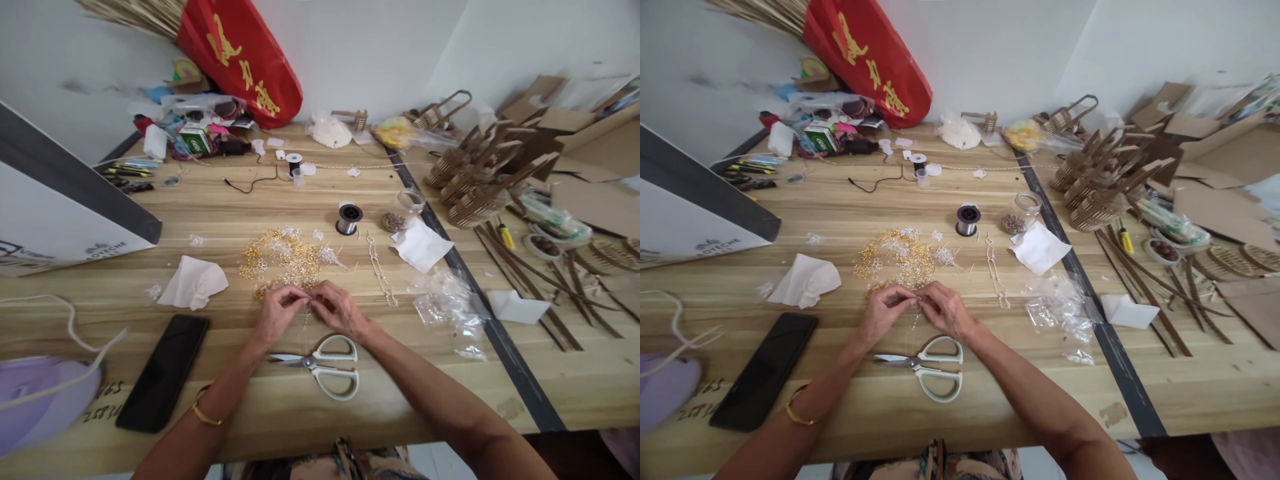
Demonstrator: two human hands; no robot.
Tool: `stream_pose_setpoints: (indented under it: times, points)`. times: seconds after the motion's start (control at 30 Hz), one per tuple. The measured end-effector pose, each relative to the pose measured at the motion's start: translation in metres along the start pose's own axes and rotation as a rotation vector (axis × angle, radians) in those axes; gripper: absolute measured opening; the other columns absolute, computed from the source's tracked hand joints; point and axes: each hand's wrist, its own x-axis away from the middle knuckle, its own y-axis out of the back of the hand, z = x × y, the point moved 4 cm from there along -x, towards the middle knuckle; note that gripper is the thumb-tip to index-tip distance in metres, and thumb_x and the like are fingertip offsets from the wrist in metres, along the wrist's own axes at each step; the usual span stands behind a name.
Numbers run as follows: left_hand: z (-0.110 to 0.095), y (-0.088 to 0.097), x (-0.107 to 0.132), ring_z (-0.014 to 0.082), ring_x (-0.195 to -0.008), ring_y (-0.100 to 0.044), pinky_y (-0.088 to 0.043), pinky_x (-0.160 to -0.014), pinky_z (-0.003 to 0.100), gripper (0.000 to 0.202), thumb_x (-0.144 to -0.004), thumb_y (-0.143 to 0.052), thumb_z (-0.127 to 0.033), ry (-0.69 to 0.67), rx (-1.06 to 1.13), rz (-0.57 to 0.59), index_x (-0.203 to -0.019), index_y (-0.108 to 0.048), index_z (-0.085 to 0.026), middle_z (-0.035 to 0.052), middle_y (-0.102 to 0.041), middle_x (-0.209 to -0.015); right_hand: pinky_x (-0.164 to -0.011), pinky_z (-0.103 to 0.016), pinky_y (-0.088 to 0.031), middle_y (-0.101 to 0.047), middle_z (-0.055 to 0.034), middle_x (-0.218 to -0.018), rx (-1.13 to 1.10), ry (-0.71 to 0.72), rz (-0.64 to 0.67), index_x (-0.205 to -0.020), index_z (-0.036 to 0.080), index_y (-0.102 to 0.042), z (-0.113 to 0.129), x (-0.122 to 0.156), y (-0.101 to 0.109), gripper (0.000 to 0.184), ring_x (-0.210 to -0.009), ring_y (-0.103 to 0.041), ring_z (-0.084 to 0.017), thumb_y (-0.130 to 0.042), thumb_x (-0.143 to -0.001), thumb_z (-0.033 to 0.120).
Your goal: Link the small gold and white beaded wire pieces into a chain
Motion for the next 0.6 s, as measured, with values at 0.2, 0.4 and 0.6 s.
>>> stream_pose_setpoints:
  times: [0.2, 0.4, 0.6]
  points:
    - [0.002, 0.000, 0.000, 0.0136, -0.064, -0.060, -0.048, -0.061, 0.023, 0.005, -0.071, -0.066, -0.019, -0.018, -0.028, -0.010, -0.071, -0.067, -0.014, 0.0030, -0.067, -0.069, -0.071, -0.029, -0.049, -0.059, -0.0079, -0.091, -0.029, -0.021, -0.003, -0.098, 0.019, -0.057, 0.000, -0.001, 0.002, 0.012, -0.082, -0.057, -0.016, -0.050, -0.090, 0.021]
    - [-0.001, -0.001, 0.001, 0.0137, -0.065, -0.061, -0.049, -0.063, 0.023, 0.005, -0.073, -0.064, -0.019, -0.064, -0.072, 0.012, -0.072, -0.066, -0.015, 0.0034, -0.067, -0.070, -0.072, -0.028, -0.048, -0.056, -0.0074, -0.093, -0.006, -0.028, 0.007, -0.093, 0.018, -0.058, 0.000, 0.000, 0.001, 0.009, -0.084, -0.056, -0.016, -0.050, -0.089, 0.019]
    - [-0.008, -0.002, 0.004, 0.0146, -0.068, -0.062, -0.050, -0.066, 0.025, 0.005, -0.075, -0.061, -0.018, -0.146, -0.174, 0.008, -0.072, -0.064, -0.016, 0.0039, -0.067, -0.072, -0.067, -0.026, -0.047, -0.054, -0.0067, -0.091, -0.005, -0.037, 0.005, -0.092, 0.018, -0.058, 0.001, 0.000, 0.001, 0.009, -0.081, -0.055, -0.015, -0.050, -0.088, 0.018]
